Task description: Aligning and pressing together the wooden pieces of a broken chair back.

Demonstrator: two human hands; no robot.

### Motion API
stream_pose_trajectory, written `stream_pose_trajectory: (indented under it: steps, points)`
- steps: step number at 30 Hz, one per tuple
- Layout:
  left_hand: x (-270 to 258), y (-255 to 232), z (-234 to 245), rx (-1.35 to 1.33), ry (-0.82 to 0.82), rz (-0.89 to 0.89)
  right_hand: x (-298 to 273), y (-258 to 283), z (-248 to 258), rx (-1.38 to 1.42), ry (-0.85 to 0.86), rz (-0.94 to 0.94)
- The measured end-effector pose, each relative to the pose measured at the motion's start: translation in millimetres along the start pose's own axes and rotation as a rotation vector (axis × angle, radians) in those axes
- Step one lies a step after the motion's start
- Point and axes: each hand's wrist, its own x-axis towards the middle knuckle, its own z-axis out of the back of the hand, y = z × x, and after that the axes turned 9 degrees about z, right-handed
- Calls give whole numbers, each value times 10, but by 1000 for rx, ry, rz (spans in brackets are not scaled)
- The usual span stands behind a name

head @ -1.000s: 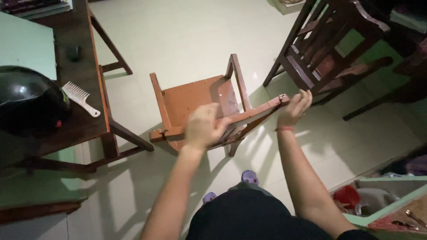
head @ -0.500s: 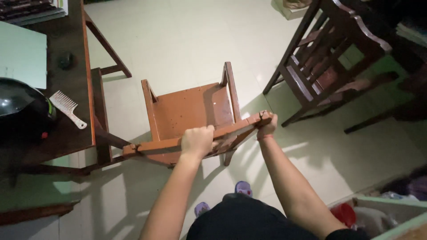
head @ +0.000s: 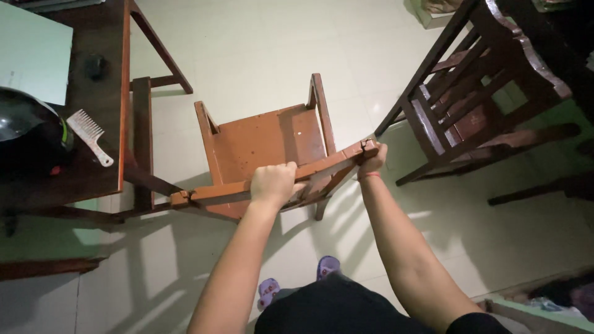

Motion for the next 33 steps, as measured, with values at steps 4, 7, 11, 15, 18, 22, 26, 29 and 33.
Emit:
stream_pose_trajectory:
  steps: [4,7,11,15,18,22,26,29,33]
  points:
    - [155,-189,-18,14,47,33,444,-119,144,-4,23,31]
    - [220,-280,-17,38,-1,35,497,-55,107,27,79,5]
    - [183,-313,20,38,24,72,448,-22,63,53,124,23]
    - [121,-352,67,9,-73,58,457,-15,64,-21,79,-60]
    - [8,-427,172,-18,-9,152,389,64,73,-2,104,-57]
    - [-351,-481,-25,-28,-9,125,-19,420,-72,-72,145,161]
    - [-1015,-404,-505,-115,-601,-255,-962,1174,-621,-478,172,680]
    - [-1414,156,-1462,-252,-204,-8,-1542,1436,-1065,-832,444,1087]
    - [-1708,1942,-3691,859,419,194,-2251,1656,-1761,-1453,1178,1188]
